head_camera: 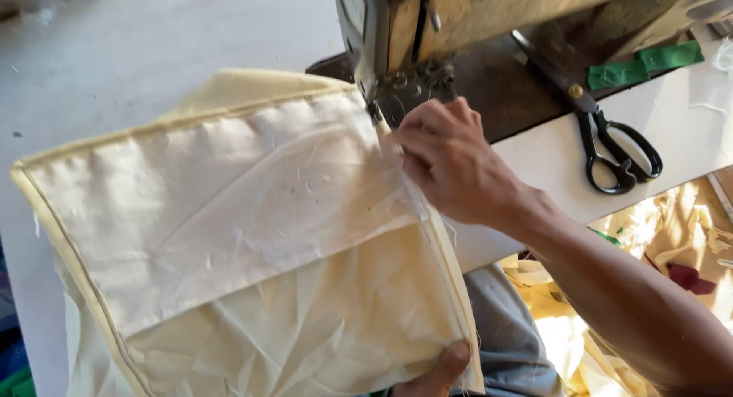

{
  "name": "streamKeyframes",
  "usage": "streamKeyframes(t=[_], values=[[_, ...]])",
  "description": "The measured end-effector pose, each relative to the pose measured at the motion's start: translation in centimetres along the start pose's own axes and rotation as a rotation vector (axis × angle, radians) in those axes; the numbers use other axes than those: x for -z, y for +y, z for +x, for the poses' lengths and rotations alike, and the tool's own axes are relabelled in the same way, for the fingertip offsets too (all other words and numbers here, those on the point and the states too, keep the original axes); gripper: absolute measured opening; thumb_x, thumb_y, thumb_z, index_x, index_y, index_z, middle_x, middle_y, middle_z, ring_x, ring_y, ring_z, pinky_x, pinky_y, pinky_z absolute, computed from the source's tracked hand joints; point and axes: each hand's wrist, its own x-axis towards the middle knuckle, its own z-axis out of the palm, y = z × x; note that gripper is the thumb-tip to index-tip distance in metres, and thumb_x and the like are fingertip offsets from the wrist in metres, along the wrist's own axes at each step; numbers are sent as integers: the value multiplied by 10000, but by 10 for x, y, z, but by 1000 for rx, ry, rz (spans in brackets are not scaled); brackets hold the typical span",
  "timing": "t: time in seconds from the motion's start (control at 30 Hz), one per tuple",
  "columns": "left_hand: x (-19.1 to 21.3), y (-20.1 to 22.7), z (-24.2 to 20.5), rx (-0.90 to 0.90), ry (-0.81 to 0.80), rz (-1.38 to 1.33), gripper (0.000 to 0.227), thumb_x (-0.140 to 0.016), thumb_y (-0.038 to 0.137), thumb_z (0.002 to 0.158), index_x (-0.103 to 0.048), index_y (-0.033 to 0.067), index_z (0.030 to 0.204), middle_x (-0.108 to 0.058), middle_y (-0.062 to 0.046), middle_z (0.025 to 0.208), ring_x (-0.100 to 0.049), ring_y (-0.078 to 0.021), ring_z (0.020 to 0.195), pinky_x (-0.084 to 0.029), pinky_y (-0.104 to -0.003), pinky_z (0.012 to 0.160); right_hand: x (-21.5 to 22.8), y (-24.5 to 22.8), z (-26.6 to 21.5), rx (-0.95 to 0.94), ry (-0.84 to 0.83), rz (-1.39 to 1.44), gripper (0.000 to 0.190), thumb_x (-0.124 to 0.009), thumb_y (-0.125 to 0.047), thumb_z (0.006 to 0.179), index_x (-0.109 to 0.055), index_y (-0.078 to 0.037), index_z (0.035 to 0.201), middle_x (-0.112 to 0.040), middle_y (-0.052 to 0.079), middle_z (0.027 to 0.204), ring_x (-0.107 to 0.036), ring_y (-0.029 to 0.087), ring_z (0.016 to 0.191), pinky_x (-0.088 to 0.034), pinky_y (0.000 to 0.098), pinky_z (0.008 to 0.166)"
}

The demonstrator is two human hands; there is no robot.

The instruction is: Sewing the edges of fabric bags using an industrial sewing machine and trimming excess threads with scissors.

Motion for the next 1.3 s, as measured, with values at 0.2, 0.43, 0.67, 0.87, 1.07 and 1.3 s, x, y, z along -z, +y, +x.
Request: streamKeyframes(t=[0.2, 0.43, 0.67, 0.87, 1.07, 1.3], values=[[-55, 36, -12, -431, 147, -417, 925, -946, 266, 563, -630, 131, 1422, -625, -26, 1522, -525, -147, 1421, -294, -340, 1236, 24, -27, -41, -288, -32, 197, 150, -637, -140, 1020, -691, 0, 1009, -703, 90, 730, -628, 213, 593, -470, 378, 552], [-52, 67, -42, -597, -70, -379, 671, -793, 276, 812, -592, 58, 1413, -633, -108, 1470, -574, -228, 1354, -386, -390, 1194, 20, -97, -157, -850, -168, 493, 289, -704, -346, 899, -647, -116, 1065, -560, -29, 642, -399, 85, 494, -334, 289, 435], [-57, 52, -31, -370, 19, -450, 291, -828, 153, 787, -718, 4, 1013, -737, -104, 903, -674, -214, 804, -593, -360, 720, 13, -94, -201, -899, -422, 987, 441, -628, -402, 939, -725, -32, 719, -694, 65, 570, -655, 126, 505, -483, 251, 450], [-61, 51, -33, -466, -216, -574, 316, -745, 156, 894, -620, -105, 767, -628, -222, 587, -603, -323, 454, -567, -429, 486, 11, -92, -207, -774, -322, 976, 509, -599, -444, 935, -739, -55, 637, -688, 43, 540, -656, 117, 485, -519, 252, 436], [-61, 20, -15, -479, -58, -657, 183, -804, 14, 846, -622, 2, 857, -552, -97, 664, -526, -207, 614, -488, -351, 573, 11, -88, -206, -803, -361, 906, 490, -614, -451, 924, -782, -85, 644, -729, 24, 561, -672, 105, 521, -487, 255, 476], [-57, 17, -12, -435, -45, -673, 321, -794, 11, 838, -641, 6, 1120, -561, -89, 655, -507, -191, 570, -444, -340, 526, 11, -80, -210, -659, -364, 846, 490, -558, -462, 952, -766, -114, 677, -728, 2, 562, -685, 114, 495, -492, 263, 455]])
